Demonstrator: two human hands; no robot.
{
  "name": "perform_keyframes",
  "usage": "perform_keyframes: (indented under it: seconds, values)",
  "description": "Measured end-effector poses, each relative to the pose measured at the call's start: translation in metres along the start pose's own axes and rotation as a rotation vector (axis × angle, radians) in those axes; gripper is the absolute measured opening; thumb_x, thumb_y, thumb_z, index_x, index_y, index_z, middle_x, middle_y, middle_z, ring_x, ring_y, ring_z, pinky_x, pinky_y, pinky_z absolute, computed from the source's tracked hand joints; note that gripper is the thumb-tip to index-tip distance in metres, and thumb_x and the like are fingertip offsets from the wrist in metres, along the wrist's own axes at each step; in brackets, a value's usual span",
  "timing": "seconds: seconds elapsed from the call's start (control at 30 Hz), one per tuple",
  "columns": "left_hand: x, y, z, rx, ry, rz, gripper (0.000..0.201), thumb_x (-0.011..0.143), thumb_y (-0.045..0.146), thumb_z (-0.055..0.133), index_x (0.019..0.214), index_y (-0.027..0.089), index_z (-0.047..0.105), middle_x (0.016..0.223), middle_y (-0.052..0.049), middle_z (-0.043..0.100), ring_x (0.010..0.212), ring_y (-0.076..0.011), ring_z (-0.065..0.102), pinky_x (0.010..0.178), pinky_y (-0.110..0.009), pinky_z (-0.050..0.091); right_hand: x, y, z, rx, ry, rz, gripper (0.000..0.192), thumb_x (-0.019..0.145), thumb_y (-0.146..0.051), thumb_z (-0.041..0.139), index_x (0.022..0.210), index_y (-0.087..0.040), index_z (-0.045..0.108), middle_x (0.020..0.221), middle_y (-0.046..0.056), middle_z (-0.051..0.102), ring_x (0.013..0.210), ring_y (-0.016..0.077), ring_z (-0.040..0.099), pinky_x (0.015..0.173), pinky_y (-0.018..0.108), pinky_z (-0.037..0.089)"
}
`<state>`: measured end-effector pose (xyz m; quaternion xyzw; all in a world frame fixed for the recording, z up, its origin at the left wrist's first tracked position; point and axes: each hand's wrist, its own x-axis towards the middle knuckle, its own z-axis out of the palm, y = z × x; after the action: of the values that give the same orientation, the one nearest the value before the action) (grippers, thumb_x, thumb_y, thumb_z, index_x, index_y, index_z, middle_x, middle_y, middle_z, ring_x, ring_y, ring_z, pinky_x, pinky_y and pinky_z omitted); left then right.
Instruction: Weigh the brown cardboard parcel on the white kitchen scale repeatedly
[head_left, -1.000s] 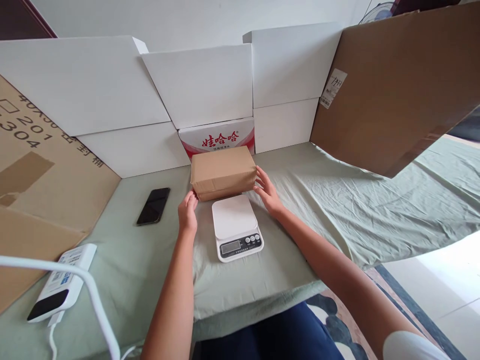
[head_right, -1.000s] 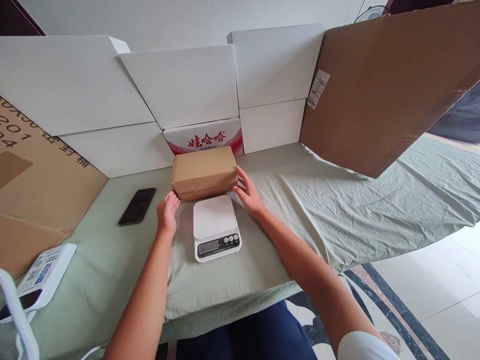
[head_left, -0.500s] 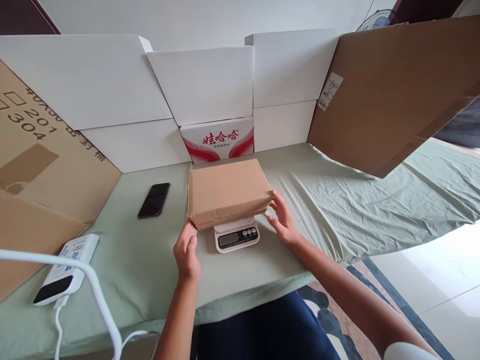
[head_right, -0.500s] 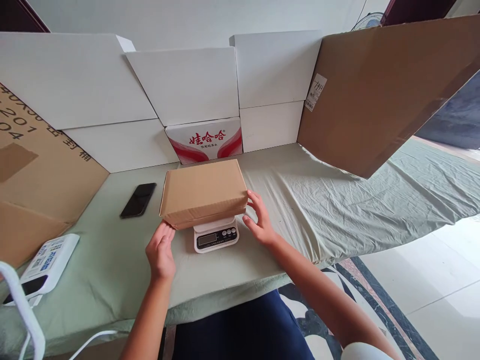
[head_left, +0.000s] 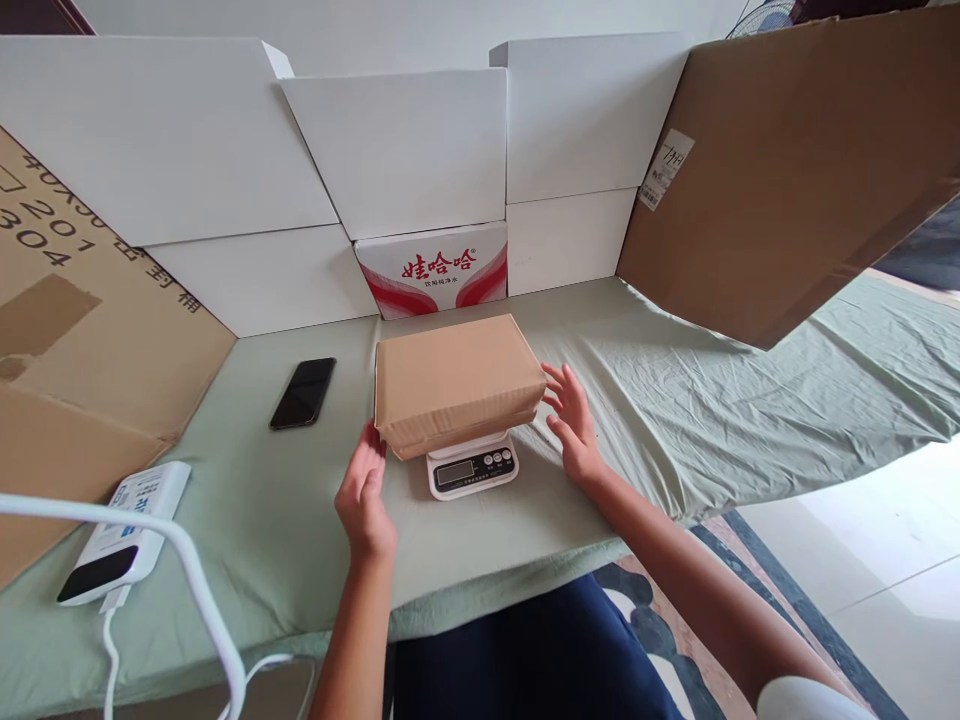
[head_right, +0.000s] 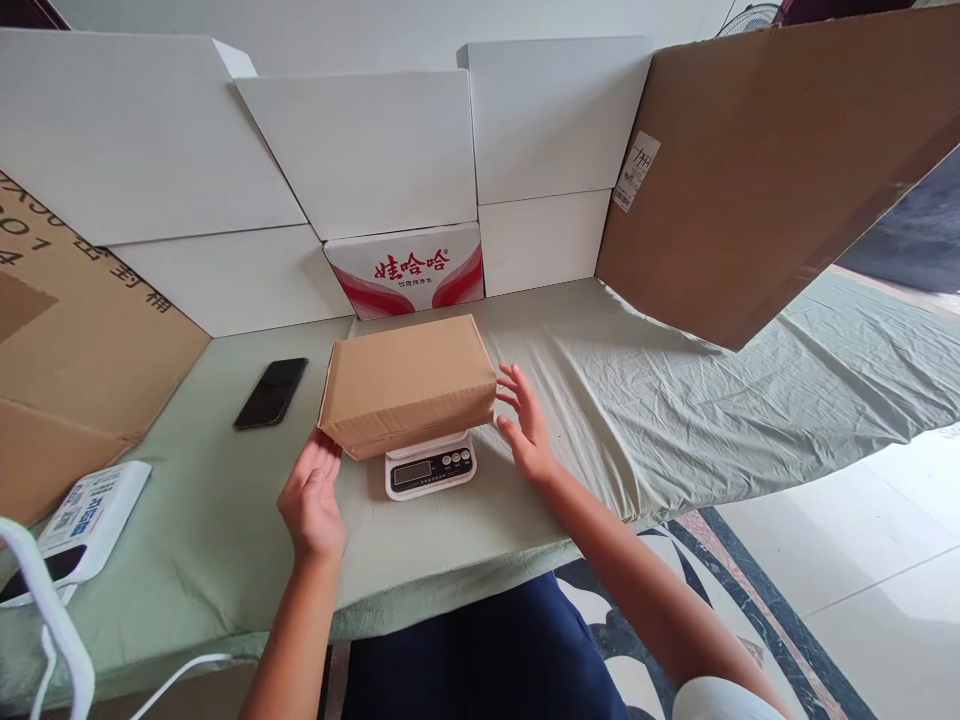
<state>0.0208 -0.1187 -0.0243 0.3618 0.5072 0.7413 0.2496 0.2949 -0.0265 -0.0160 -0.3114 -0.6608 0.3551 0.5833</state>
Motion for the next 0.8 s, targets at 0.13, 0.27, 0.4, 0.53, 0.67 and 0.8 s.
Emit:
perform_keyframes:
  seconds: [0.13,0.27,0.4,0.53,0.67,0.8]
  values:
    - [0.002,0.005,0.003,-0.033,0.039,0.031,0.054,0.089,0.037,0.058,0.139,0.018,0.065,0.148,-0.015,0.06,0.141,-0.0303,0.053,0.118,-0.045,0.042,0.003,-0.005,-0.001,-0.005,0.026,-0.01,0.066,0.098,-0.056,0.054,0.158,-0.047,0.028,0.162,0.002,0.043,0.143,0.0299,0.05,0.113,0.057,0.048]
    - [0.002,0.001,0.001,0.018,0.006,-0.023,0.056,0.088,0.04,0.059,0.138,0.017,0.066,0.14,-0.016,0.066,0.138,-0.0315,0.056,0.116,-0.046,0.043,0.0,-0.004,-0.002,-0.064,-0.042,-0.006,0.061,0.098,-0.055,0.054,0.156,-0.045,0.037,0.162,0.002,0.044,0.146,0.0306,0.047,0.115,0.057,0.047]
    - [0.0,-0.005,-0.003,0.069,-0.063,-0.073,0.056,0.086,0.045,0.062,0.135,0.018,0.068,0.134,-0.015,0.07,0.135,-0.0324,0.059,0.115,-0.047,0.044,-0.003,-0.002,-0.003,-0.081,-0.079,-0.019,0.057,0.098,-0.054,0.055,0.153,-0.045,0.042,0.16,0.001,0.046,0.148,0.0316,0.044,0.115,0.057,0.047]
    - [0.0,-0.005,-0.003,0.063,-0.072,-0.069,0.057,0.087,0.046,0.062,0.136,0.018,0.067,0.135,-0.015,0.069,0.134,-0.0326,0.059,0.115,-0.048,0.044,-0.002,-0.003,-0.001,-0.072,-0.071,-0.03,0.056,0.098,-0.052,0.056,0.153,-0.047,0.042,0.161,0.0,0.045,0.147,0.0314,0.045,0.115,0.055,0.047]
    - [0.001,0.002,0.0,0.002,-0.04,-0.015,0.056,0.089,0.043,0.06,0.14,0.019,0.065,0.141,-0.016,0.065,0.139,-0.0317,0.055,0.118,-0.047,0.041,0.001,-0.008,-0.002,-0.042,-0.026,-0.04,0.061,0.099,-0.052,0.055,0.156,-0.049,0.034,0.163,-0.001,0.043,0.144,0.0308,0.049,0.114,0.057,0.047]
    - [0.002,0.005,0.002,-0.022,-0.009,-0.012,0.054,0.09,0.041,0.058,0.14,0.02,0.065,0.144,-0.015,0.063,0.141,-0.0306,0.054,0.118,-0.046,0.04,0.003,-0.01,-0.003,-0.062,-0.001,-0.027,0.063,0.098,-0.056,0.055,0.156,-0.047,0.034,0.163,0.001,0.043,0.142,0.0318,0.05,0.112,0.058,0.048]
